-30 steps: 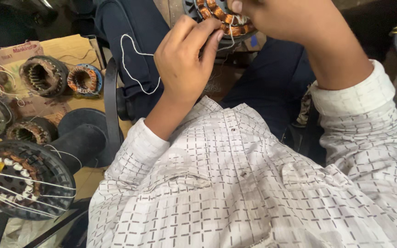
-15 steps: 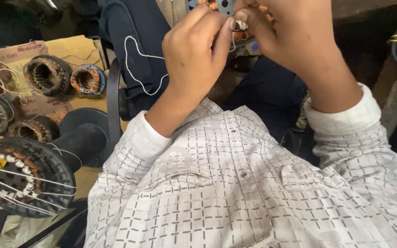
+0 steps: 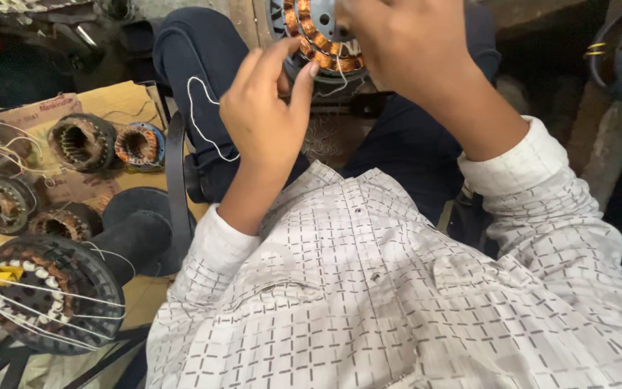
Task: The person sits cross-legged and uses white string to tie and secure copper windings on a stator. They repeatedly pull, wrap, and knot the string around the windings to hold them in place.
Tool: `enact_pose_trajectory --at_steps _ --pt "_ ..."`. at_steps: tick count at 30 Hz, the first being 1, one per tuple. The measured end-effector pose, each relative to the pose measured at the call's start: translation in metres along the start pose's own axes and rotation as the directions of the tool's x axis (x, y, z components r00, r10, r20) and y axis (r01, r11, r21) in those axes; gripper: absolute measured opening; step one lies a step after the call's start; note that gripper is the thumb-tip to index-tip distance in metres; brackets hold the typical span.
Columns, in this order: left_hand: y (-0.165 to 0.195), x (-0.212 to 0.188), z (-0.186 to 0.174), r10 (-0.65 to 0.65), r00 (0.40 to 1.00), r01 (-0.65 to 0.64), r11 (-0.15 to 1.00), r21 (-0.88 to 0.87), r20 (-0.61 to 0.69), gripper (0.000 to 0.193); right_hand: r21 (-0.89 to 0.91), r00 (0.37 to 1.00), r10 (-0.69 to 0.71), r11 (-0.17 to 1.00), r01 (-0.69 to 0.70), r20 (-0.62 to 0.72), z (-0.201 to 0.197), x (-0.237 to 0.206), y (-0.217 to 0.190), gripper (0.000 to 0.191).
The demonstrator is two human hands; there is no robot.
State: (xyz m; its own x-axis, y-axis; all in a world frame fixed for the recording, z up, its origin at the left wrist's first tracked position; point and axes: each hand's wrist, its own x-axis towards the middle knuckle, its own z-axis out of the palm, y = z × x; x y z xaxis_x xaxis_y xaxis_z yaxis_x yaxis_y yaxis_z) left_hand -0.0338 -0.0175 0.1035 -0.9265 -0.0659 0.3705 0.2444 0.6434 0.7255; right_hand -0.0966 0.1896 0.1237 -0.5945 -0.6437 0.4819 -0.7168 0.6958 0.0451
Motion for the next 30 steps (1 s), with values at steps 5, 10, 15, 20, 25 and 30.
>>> enact_pose_trajectory --at_steps 5,10,15,20,25,30 --pt "-0.006 -0.011 0.007 -0.013 1.0 0.012 0.999 -0.046 -0.01 0.018 0.288 1.0 0.019 0.958 -0.012 -0.023 0.001 -0.004 0.003 0.011" --pt "-0.006 -0.013 0.008 -0.001 1.0 0.001 0.996 -0.09 0.001 0.013 0.543 0.946 0.229 0.776 -0.32 0.23 0.004 0.001 0.006 0.006" --pt "-0.003 -0.015 0.008 0.066 0.998 -0.066 0.995 -0.077 0.004 0.013 0.387 0.977 0.171 0.898 -0.208 0.129 0.006 -0.003 0.002 0.006" --pt "0.0 -0.008 0.012 0.172 0.985 -0.172 0.984 -0.048 0.002 0.024 0.369 0.958 0.202 0.89 -0.267 0.206 0.007 -0.008 0.0 0.007" --pt "0.008 -0.002 0.013 0.146 0.989 -0.142 0.985 -0.099 0.034 0.015 0.363 0.953 0.201 0.89 -0.275 0.228 0.007 -0.006 0.004 0.006" --pt "0.014 0.003 0.008 0.071 0.992 -0.058 0.991 -0.117 0.107 0.011 0.408 0.947 0.188 0.868 -0.285 0.261 0.002 -0.006 0.006 0.005"
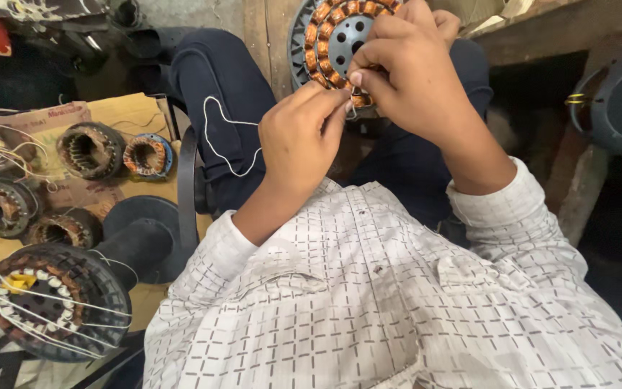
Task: The person sits cross-legged and uses white string to tie and secure copper windings on a stator. They repeatedly pull, wrap, and knot the string around the windings to hold them in place.
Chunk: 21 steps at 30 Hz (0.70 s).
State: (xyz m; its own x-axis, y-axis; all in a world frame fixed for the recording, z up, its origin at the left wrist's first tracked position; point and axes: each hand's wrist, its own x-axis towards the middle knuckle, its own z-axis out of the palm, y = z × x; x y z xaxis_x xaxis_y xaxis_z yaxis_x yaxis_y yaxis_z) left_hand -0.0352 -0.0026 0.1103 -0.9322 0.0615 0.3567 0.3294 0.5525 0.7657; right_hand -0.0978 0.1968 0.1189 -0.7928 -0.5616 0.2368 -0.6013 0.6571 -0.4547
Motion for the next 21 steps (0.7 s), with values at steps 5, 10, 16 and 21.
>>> enact_pose_trajectory --at_steps 5,10,16,21 --pt "0.001 0.008 -0.003 0.088 0.996 -0.086 0.976 0.2 -0.003 0.007 0.026 0.999 0.033 0.999 -0.032 -0.025 0.002 0.002 -0.004 0.005" --pt "0.002 0.008 0.005 0.171 0.983 -0.182 0.88 0.439 0.065 0.01 0.046 0.998 0.037 0.998 -0.035 -0.043 0.004 0.004 -0.006 0.006" --pt "0.0 0.008 0.019 0.19 0.981 -0.178 0.776 0.605 0.046 0.013 -0.045 0.999 0.001 0.999 -0.003 -0.043 0.006 0.008 -0.006 0.007" --pt "-0.004 0.016 0.02 0.156 0.985 -0.168 0.809 0.563 0.07 0.016 -0.028 0.999 -0.015 1.0 0.014 -0.035 0.003 0.01 -0.011 0.012"
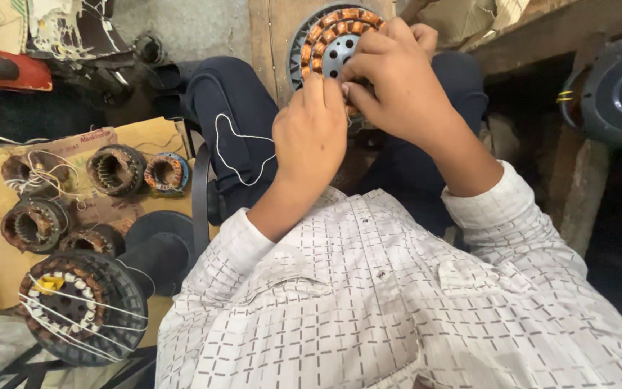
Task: The person sits cross-legged and uses white string to tie and secure copper windings on a stator. They repeatedly pull, wrap, and knot the string around the windings to hold them in place.
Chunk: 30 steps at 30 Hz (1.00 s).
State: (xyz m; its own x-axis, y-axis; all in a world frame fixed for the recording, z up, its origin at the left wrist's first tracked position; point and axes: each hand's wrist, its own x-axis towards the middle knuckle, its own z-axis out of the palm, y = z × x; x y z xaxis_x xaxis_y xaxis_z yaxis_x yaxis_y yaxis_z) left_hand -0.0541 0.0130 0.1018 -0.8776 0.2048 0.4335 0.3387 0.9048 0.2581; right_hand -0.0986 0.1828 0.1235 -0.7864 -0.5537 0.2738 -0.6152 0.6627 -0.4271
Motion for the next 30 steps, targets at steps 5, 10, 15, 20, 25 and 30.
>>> enact_pose_trajectory --at_steps 5,10,15,20,25,30 --pt "-0.008 -0.006 0.006 -0.067 0.998 0.064 0.962 -0.267 -0.001 0.016 -0.025 0.995 -0.067 0.998 0.065 -0.07 -0.004 -0.012 -0.014 0.029" --pt "0.0 -0.015 -0.009 -0.176 0.983 0.173 0.823 -0.541 0.047 0.006 -0.145 0.963 -0.15 0.982 0.119 -0.225 0.01 -0.023 -0.027 0.02" --pt "0.011 0.001 -0.069 -0.18 0.983 0.102 0.718 -0.689 -0.042 0.012 -0.021 0.946 -0.159 0.987 0.159 -0.282 0.028 -0.028 -0.022 0.012" --pt "-0.008 -0.012 -0.127 0.125 0.903 -0.352 0.765 -0.539 -0.411 0.014 0.041 0.937 -0.172 0.98 0.193 -0.305 0.032 -0.032 -0.016 0.012" --pt "-0.016 -0.004 -0.128 0.386 0.666 -0.642 0.732 -0.228 -0.638 0.014 -0.009 0.905 -0.194 0.978 0.207 -0.379 0.025 -0.026 -0.027 0.014" --pt "-0.003 -0.006 -0.071 -0.337 0.941 0.179 0.481 -0.858 0.007 0.028 0.074 0.872 -0.254 0.947 0.311 -0.419 0.013 -0.033 -0.053 0.014"
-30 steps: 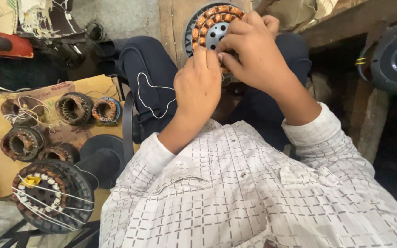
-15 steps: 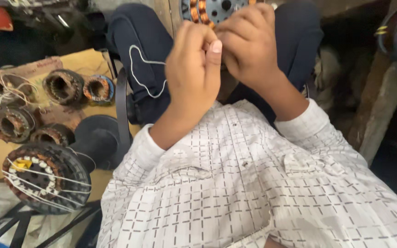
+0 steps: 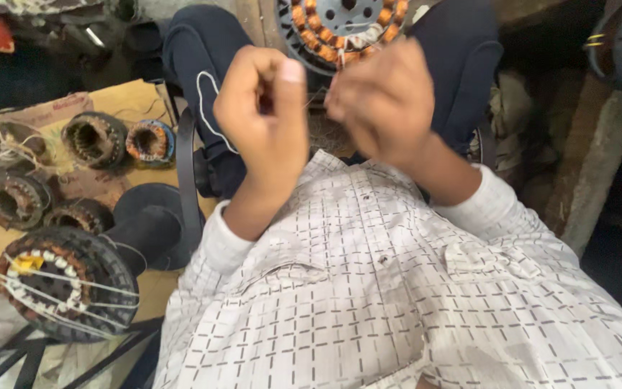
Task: The person sits cross-legged and uses white string to tie and secure copper windings on a stator. They repeatedly pull, wrap, and knot the string around the windings to hold them in place.
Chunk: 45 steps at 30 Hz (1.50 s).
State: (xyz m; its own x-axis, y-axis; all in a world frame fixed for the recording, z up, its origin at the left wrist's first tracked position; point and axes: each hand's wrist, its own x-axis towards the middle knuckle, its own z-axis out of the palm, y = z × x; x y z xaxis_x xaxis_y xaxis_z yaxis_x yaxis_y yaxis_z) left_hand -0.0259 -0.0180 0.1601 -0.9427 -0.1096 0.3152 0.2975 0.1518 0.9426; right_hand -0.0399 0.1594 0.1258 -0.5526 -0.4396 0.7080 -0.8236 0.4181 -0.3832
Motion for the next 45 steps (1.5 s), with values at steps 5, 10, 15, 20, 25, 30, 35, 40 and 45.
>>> enact_pose_trajectory --at_steps 5,10,15,20,25,30,35,40,45 --pt "-0.068 -0.026 0.009 -0.51 0.697 0.698 0.642 -0.316 0.504 0.031 0.233 0.964 -0.21 0.958 0.169 0.165 -0.009 -0.018 -0.025 0.014" --pt "-0.08 -0.041 0.004 -0.304 0.834 0.42 0.891 -0.173 0.46 0.034 0.418 0.971 0.151 0.882 -0.216 0.183 -0.005 -0.034 -0.027 0.025" --pt "-0.083 -0.072 -0.007 -0.176 0.712 0.203 0.978 0.041 0.68 0.024 0.651 0.431 0.758 0.011 -0.759 0.489 0.007 -0.049 -0.015 0.039" --pt "-0.107 -0.088 0.002 -0.2 0.782 0.283 0.958 -0.05 0.59 0.023 0.796 0.403 0.725 -0.33 -0.508 0.558 0.025 -0.089 -0.02 0.028" --pt "-0.128 -0.083 -0.008 -0.141 0.847 0.364 0.857 -0.365 0.513 0.031 0.27 0.803 0.051 0.927 -0.259 0.594 0.06 -0.104 -0.014 0.012" --pt "-0.128 -0.099 -0.007 -0.412 0.561 0.15 0.903 0.401 0.718 0.034 0.46 0.536 0.614 0.296 -0.837 0.579 0.044 -0.078 0.015 0.024" --pt "-0.116 -0.079 0.003 -0.713 0.495 0.851 0.512 -0.114 0.497 0.035 0.333 0.389 0.43 0.202 -0.921 0.815 0.038 -0.072 -0.002 0.021" --pt "-0.097 -0.07 0.001 -0.453 0.629 0.691 0.698 -0.187 0.631 0.036 -0.113 0.368 0.488 0.708 -0.697 0.791 0.067 -0.082 -0.002 0.027" --pt "-0.104 -0.084 0.002 -0.73 0.429 0.085 0.62 0.78 0.533 0.029 0.781 0.666 0.45 -0.13 -0.61 0.595 0.039 -0.099 0.033 0.023"
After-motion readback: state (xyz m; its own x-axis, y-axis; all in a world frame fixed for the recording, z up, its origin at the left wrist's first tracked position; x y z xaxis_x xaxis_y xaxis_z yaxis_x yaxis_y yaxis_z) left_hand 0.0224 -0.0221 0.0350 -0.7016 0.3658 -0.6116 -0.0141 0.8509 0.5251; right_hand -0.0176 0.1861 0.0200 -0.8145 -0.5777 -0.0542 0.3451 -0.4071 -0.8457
